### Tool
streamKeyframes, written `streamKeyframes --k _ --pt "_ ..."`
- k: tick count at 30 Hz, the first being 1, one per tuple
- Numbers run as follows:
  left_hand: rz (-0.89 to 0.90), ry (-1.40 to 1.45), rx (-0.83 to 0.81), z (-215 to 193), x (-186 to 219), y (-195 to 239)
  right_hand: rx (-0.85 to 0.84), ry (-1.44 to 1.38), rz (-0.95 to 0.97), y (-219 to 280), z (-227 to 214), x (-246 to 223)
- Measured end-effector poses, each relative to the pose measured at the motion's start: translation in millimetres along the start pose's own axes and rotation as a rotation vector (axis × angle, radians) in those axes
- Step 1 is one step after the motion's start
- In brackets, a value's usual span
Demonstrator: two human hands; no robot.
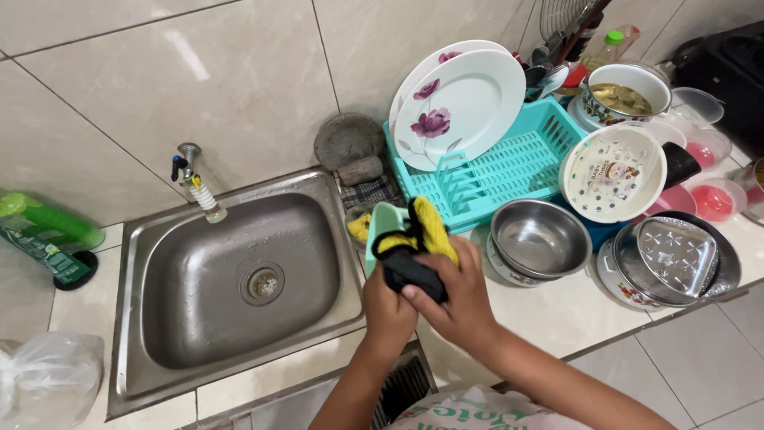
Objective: The person washes various dishes and kitchenware including a large pan, plates, and small containers using a sponge and water at a sink.
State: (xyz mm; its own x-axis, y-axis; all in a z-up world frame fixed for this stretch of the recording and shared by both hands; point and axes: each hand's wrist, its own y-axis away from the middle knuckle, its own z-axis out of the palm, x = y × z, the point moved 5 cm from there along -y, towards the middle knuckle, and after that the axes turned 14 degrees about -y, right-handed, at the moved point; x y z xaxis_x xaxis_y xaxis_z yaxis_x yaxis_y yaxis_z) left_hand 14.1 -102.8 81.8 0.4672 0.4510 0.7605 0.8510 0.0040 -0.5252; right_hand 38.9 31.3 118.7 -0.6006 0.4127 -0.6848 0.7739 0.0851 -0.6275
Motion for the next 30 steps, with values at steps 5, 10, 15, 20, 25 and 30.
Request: streamKeyframes --k 5,10,15,20,25,30 --pt "-0.180 -0.062 -0.277 27 -3 11 0.099 0.179 0.044 -14 -27 38" --pt "0.073 0.003 -0.216 25 20 8 0.209 -0.415 0.514 -34 -47 69" --pt "-0.017 -0.065 -0.147 31 12 -11 0.198 0.070 0.092 -5 -35 11" --pt "-0.022 0.046 -0.400 21 31 -14 0.230 0.032 0.139 -17 -58 53" --pt "-0.094 0.369 -0.500 7 29 -9 0.219 -0.863 0.669 -16 -63 119" --pt "-0.258 0.842 -0.402 23 1 -9 0.418 -1.149 0.812 -1 -45 129"
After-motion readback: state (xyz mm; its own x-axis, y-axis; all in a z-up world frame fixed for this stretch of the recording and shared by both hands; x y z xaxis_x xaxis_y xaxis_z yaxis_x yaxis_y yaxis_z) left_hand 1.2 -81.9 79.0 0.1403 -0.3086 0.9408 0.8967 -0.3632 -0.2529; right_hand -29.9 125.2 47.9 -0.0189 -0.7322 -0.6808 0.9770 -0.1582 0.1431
